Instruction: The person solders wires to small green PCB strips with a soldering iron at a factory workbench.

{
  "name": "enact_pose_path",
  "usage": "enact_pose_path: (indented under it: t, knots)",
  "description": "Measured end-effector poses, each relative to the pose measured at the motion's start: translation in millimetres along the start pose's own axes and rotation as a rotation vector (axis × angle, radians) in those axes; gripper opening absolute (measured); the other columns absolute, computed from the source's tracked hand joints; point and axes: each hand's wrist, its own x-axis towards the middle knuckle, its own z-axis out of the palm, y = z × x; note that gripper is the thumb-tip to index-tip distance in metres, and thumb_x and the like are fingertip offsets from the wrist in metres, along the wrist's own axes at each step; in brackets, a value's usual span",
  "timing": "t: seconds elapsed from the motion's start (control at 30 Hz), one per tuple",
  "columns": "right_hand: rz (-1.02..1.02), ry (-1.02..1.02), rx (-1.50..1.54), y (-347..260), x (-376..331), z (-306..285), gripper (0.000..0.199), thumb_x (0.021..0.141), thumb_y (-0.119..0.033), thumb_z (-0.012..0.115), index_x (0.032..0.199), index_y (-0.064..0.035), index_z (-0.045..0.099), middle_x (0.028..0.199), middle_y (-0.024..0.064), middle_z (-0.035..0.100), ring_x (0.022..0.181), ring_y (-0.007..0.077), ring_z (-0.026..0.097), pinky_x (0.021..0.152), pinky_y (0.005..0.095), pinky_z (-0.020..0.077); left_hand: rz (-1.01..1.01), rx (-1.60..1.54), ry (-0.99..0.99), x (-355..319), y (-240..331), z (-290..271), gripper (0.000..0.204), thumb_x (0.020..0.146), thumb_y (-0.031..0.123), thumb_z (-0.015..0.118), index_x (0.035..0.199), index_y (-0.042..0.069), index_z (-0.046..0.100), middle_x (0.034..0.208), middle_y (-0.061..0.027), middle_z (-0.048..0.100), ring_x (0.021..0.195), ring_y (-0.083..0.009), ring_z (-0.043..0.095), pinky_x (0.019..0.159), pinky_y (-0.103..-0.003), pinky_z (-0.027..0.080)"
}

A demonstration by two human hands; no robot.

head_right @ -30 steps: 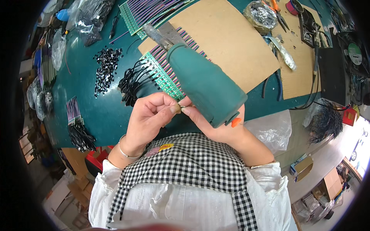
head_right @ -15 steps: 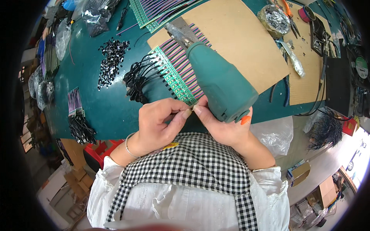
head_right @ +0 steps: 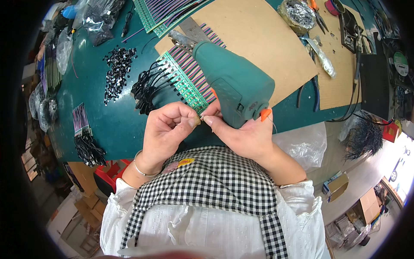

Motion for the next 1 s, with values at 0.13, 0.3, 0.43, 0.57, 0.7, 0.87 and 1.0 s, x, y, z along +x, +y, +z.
enact_pose_path:
  t: [0.13, 0.3, 0.43, 0.57, 0.7, 0.87, 1.0]
  knots:
    - [0.016, 0.018, 0.033, -1, 0, 2, 0.055, 0.071, 0.015, 0.062, 0.122, 0.0074, 0.043, 0.122, 0.018, 0.05, 0.079, 0.0184, 0.063, 0.064, 0.0271, 0.0532, 0.022, 0.039, 0.042, -2, 2, 2, 0.004, 0.085, -0.004, 0.056, 0.088, -0.004, 0.06, 0.079, -0.0004, 0.062, 0.07, -0.0007, 0.053, 0.062, -0.016, 0.044]
    - [0.229, 0.072, 0.067, -11, 0, 10, 0.011, 0.071, 0.006, 0.067, 0.081, 0.0009, 0.064, 0.074, 0.0023, 0.065, 0.068, 0.0077, 0.06, 0.064, 0.0229, 0.05, 0.016, 0.05, 0.125, -1, 3, 3, 0.001, 0.083, -0.004, 0.06, 0.083, -0.003, 0.06, 0.076, 0.0005, 0.062, 0.067, 0.0007, 0.051, 0.057, -0.014, 0.042]
    - [0.189, 0.096, 0.095, -13, -6, 12, 0.012, 0.071, 0.007, 0.067, 0.08, 0.0003, 0.064, 0.073, 0.0015, 0.064, 0.067, 0.0078, 0.061, 0.063, 0.0232, 0.0498, -0.001, 0.11, 0.167, 5, 13, -10, 0.003, 0.082, -0.003, 0.063, 0.08, -0.002, 0.061, 0.073, 0.0015, 0.062, 0.062, 0.0014, 0.049, 0.054, -0.013, 0.039]
    - [0.199, 0.113, -0.008, -17, -15, -3, 0.017, 0.071, 0.006, 0.068, 0.086, 0.0009, 0.062, 0.073, 0.0023, 0.063, 0.067, 0.0081, 0.06, 0.063, 0.0235, 0.0493, -0.006, 0.668, 0.268, 31, 15, -35, 0.012, 0.073, 0.007, 0.067, 0.067, -0.001, 0.061, 0.051, -0.0011, 0.056, 0.049, -0.0017, 0.051, 0.047, -0.021, 0.041]
    - [0.139, 0.066, 0.049, -3, -37, -30, 0.066, 0.068, 0.008, 0.067, 0.128, 0.0064, 0.039, 0.12, 0.0217, 0.053, 0.064, 0.0202, 0.06, 0.05, 0.0265, 0.051, 0.044, 0.862, 0.345, 46, 13, -39, 0.013, 0.067, 0.011, 0.068, 0.066, -0.001, 0.064, 0.053, -0.0107, 0.059, 0.046, -0.0141, 0.058, 0.05, -0.027, 0.047]
    - [0.256, 0.076, 0.116, -16, -47, -43, 0.021, 0.071, 0.002, 0.069, 0.09, 0.0026, 0.061, 0.073, 0.0039, 0.059, 0.067, 0.0131, 0.057, 0.059, 0.026, 0.0447, 0.058, 0.959, 0.359, 54, 14, -40, 0.012, 0.065, 0.012, 0.067, 0.066, 0.0, 0.065, 0.053, -0.011, 0.059, 0.048, -0.0169, 0.06, 0.051, -0.029, 0.048]
    - [0.272, 0.068, 0.059, -16, -48, -48, 0.017, 0.069, -0.001, 0.071, 0.084, 0.0014, 0.062, 0.072, 0.0042, 0.06, 0.065, 0.0139, 0.057, 0.057, 0.0266, 0.0443, 0.092, 0.913, 0.304, 55, 12, -44, 0.012, 0.07, 0.007, 0.066, 0.065, -0.002, 0.061, 0.049, 0.0012, 0.049, 0.047, -0.0025, 0.041, 0.045, -0.022, 0.036]
